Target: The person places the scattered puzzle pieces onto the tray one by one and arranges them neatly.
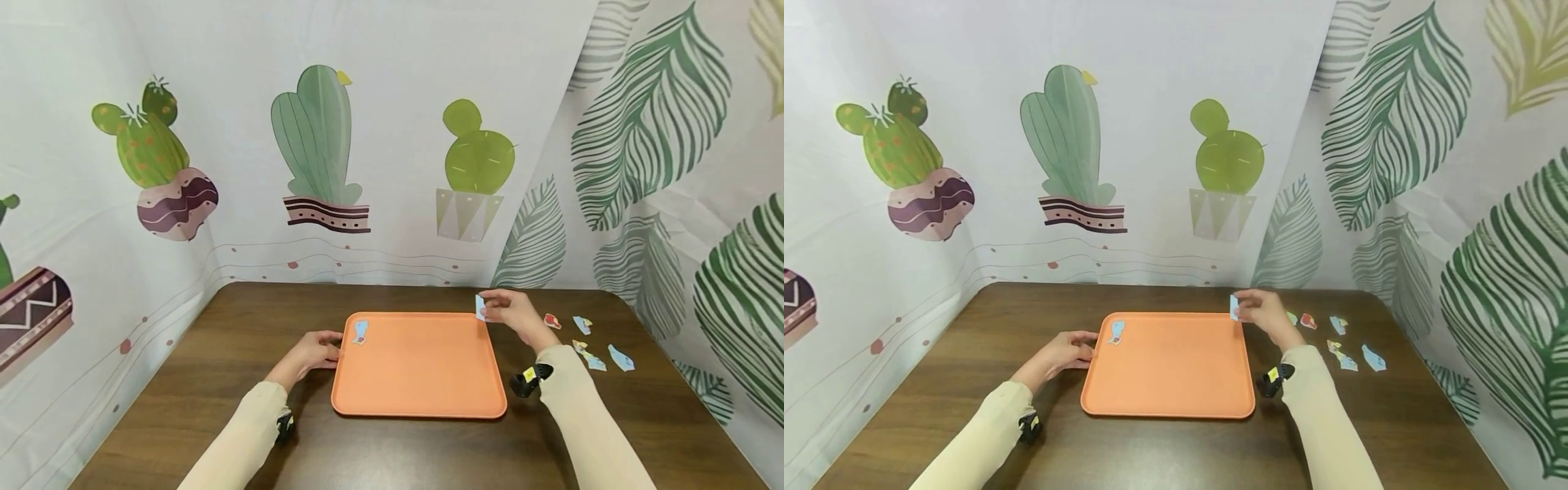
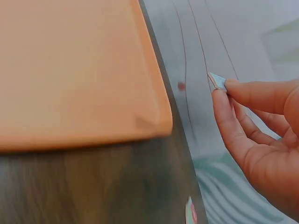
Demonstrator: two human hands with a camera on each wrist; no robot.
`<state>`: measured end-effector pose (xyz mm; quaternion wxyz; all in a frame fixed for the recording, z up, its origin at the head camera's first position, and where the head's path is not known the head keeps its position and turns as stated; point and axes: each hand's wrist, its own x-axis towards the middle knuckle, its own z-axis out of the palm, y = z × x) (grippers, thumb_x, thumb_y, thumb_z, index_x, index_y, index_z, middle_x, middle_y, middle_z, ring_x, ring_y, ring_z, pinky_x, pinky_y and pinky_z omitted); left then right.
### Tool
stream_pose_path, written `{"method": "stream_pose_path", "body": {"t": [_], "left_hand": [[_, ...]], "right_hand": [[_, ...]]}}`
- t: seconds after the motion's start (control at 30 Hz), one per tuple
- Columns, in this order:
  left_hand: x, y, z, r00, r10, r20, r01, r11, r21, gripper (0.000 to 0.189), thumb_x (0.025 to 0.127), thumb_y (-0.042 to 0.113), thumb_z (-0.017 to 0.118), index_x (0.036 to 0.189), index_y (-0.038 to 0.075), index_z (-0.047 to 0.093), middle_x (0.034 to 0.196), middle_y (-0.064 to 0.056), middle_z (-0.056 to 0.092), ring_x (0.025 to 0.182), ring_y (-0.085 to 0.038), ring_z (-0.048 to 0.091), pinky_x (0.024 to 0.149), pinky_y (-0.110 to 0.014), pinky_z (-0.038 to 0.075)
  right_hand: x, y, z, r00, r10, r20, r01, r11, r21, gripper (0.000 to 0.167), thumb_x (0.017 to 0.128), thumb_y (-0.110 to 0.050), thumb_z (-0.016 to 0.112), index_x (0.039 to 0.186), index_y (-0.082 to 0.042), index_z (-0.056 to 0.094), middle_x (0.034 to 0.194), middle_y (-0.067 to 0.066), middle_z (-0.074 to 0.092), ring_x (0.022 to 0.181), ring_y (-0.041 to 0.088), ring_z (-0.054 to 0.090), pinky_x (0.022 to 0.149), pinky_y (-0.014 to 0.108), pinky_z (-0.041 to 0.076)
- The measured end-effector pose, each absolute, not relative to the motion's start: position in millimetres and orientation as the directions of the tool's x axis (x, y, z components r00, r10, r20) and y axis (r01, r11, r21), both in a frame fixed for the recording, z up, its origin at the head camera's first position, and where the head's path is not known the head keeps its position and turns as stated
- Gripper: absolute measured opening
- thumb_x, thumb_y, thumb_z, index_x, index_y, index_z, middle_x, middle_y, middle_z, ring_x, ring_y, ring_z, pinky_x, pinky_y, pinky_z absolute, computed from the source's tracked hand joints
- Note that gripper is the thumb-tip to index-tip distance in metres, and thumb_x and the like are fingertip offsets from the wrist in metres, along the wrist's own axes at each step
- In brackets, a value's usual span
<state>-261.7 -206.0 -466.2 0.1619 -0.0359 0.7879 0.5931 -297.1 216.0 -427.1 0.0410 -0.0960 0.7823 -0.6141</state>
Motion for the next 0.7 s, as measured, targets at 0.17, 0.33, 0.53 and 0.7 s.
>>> {"method": "stream_pose_path", "body": {"t": [0.17,0.33,0.53,0.7], "left_hand": [[-260.5,-206.2,-465.1,-0.944,0.143,-0.299,-0.25,0.283,0.926,0.048,0.086,-0.01,0.06,0.132,-0.011,0.048,0.093,-0.019,0.064,0.083,-0.022,0.066,0.078,-0.041,0.058],[-259.8,-205.7,-464.5,-0.942,0.152,-0.301,-0.253,0.273,0.928,0.049,0.085,-0.01,0.06,0.133,-0.011,0.047,0.093,-0.019,0.064,0.083,-0.022,0.065,0.078,-0.041,0.058],[-259.5,-205.9,-463.6,-0.94,0.157,-0.302,-0.252,0.272,0.929,0.05,0.085,-0.011,0.06,0.133,-0.011,0.047,0.095,-0.021,0.063,0.085,-0.022,0.065,0.079,-0.041,0.058],[-259.9,-206.3,-463.5,-0.939,0.152,-0.31,-0.261,0.274,0.926,0.05,0.086,-0.01,0.059,0.134,-0.011,0.046,0.095,-0.02,0.063,0.085,-0.022,0.065,0.079,-0.041,0.058]], "right_hand": [[-301.9,192.0,-424.3,-0.978,-0.208,0.031,-0.076,0.216,-0.973,0.043,0.087,0.004,0.065,0.127,0.015,0.052,0.092,0.011,0.062,0.077,0.01,0.062,0.085,0.046,0.055],[-304.9,169.7,-423.6,-0.978,-0.21,0.009,-0.056,0.218,-0.974,0.042,0.088,0.002,0.065,0.126,0.012,0.054,0.098,0.015,0.062,0.079,0.011,0.062,0.089,0.047,0.053],[-311.7,143.2,-425.8,-0.979,-0.205,-0.004,-0.036,0.195,-0.98,0.039,0.087,0.004,0.065,0.124,0.013,0.056,0.097,0.019,0.065,0.076,0.012,0.065,0.085,0.045,0.055],[-314.5,119.5,-428.9,-0.98,-0.199,-0.024,-0.008,0.16,-0.987,0.037,0.085,0.007,0.066,0.121,0.013,0.058,0.096,0.023,0.067,0.074,0.017,0.067,0.085,0.051,0.054]]}}
